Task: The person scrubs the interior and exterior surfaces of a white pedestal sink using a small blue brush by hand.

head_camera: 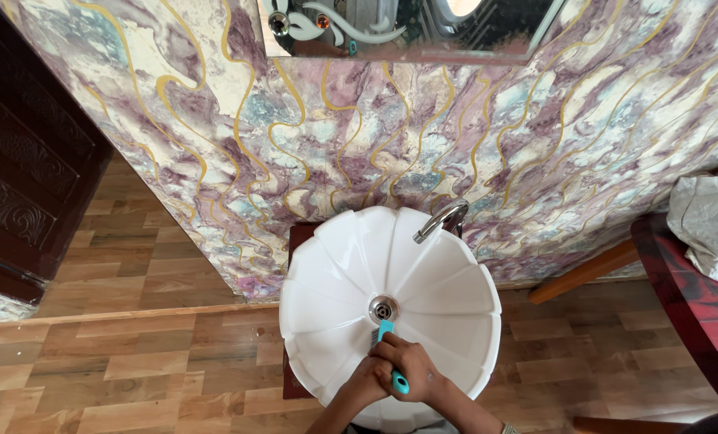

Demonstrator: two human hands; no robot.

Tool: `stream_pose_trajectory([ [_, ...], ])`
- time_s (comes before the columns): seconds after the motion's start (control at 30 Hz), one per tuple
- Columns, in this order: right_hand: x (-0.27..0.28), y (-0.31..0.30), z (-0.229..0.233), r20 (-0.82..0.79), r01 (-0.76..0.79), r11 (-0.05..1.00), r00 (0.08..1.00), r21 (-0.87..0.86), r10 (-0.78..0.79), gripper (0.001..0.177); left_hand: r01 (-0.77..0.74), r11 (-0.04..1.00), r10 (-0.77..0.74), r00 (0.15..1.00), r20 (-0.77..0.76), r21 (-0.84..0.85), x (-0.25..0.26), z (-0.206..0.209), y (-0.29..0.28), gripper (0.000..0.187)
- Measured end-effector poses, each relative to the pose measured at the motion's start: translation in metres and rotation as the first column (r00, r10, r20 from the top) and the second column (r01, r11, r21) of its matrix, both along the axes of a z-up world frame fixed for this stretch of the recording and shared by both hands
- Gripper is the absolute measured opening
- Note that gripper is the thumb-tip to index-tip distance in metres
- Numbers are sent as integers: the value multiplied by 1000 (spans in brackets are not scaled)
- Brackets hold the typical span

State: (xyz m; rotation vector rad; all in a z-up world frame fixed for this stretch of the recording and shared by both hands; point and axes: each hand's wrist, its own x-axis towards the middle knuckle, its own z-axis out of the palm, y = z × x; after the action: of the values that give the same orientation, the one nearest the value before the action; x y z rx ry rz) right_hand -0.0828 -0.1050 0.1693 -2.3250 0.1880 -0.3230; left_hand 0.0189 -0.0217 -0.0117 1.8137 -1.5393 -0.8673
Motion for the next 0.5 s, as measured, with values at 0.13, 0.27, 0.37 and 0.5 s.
stream_pose_trajectory([
  [0.13,1,2,0,53,-3,1000,999,-11,4,28,9,998,-9,1000,1,-69,0,5,5,23],
  [0.27,0,9,-3,35,24,1000,999,-20,-24,28,33,988,-36,999,-21,-148,3,2,9,24],
  [0.37,2,10,-6,40,32,999,999,-30,-31,29,39,995,-41,999,-20,-95,7,1,9,22],
  [0.5,5,12,-9,43,54,998,998,-35,-53,29,50,994,-54,998,-41,-92,13,0,9,21],
])
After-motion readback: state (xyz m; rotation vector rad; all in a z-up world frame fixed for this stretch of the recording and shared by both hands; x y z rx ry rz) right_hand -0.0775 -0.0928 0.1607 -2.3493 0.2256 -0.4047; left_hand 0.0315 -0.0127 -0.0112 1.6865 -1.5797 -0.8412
